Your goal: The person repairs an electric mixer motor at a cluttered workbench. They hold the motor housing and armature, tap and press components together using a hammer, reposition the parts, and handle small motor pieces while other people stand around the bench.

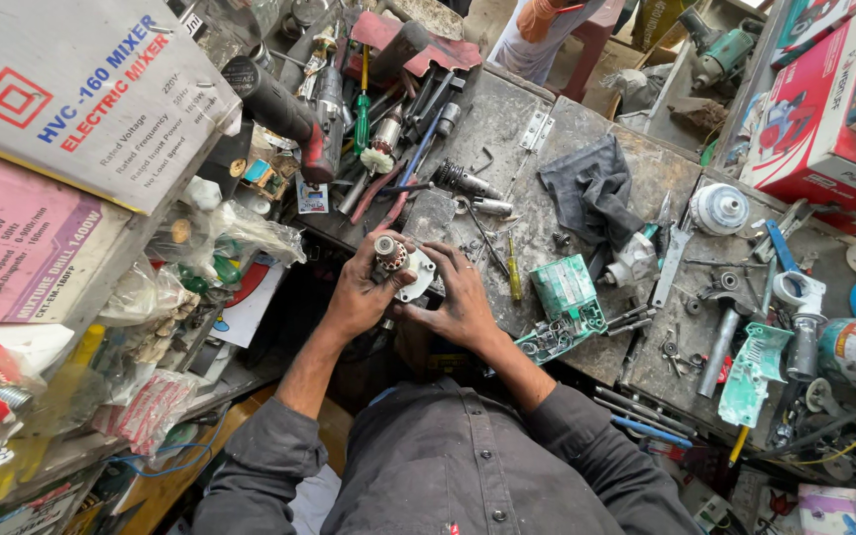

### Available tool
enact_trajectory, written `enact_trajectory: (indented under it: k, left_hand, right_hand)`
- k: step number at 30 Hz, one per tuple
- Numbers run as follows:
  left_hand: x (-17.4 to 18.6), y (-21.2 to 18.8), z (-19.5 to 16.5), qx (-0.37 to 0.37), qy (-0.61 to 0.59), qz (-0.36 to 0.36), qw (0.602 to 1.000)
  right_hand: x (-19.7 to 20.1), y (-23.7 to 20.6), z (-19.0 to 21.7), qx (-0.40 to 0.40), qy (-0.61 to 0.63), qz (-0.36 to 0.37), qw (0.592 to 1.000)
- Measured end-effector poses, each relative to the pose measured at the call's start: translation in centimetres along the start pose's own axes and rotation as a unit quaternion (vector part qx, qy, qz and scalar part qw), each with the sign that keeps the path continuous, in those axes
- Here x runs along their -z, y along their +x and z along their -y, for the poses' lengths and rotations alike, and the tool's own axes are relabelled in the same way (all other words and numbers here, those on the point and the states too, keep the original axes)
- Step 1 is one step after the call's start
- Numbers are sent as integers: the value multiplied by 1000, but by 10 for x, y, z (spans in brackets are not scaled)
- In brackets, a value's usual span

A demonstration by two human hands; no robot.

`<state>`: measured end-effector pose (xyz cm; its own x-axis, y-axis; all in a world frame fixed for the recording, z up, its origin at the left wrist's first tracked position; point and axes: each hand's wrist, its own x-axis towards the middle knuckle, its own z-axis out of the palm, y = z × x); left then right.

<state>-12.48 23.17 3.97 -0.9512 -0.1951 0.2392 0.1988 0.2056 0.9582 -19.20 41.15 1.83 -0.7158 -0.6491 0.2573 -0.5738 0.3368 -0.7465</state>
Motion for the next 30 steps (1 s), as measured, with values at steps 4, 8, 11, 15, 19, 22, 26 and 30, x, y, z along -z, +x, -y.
enact_trajectory:
  k: [4,8,11,15,19,22,26,30]
  left_hand:
    - [-3,2,4,36,-90,-15,995]
    - [-2,10,5,43,-193,-54,979]
    - [3,17,4,64,-316,-89,942]
    - [13,18,5,152,-434,-98,883]
    - [16,14,14,208,-471,-119,849]
    - [14,12,23,223,-479,-118,841]
    - [9,10,30,227,-478,-131,838]
    - [-1,5,27,208,-440,-115,866]
  right_hand:
    - [3,2,4,8,-13,-20,1000]
    - [9,10,8,30,-32,-54,998]
    - [15,16,12,55,-27,-70,996]
    - [21,18,17,78,10,-61,995]
    - [23,15,17,90,20,-60,994]
    - [23,13,15,92,34,-54,994]
    - [24,7,10,94,28,-55,994]
    - [28,-2,6,82,26,-53,995]
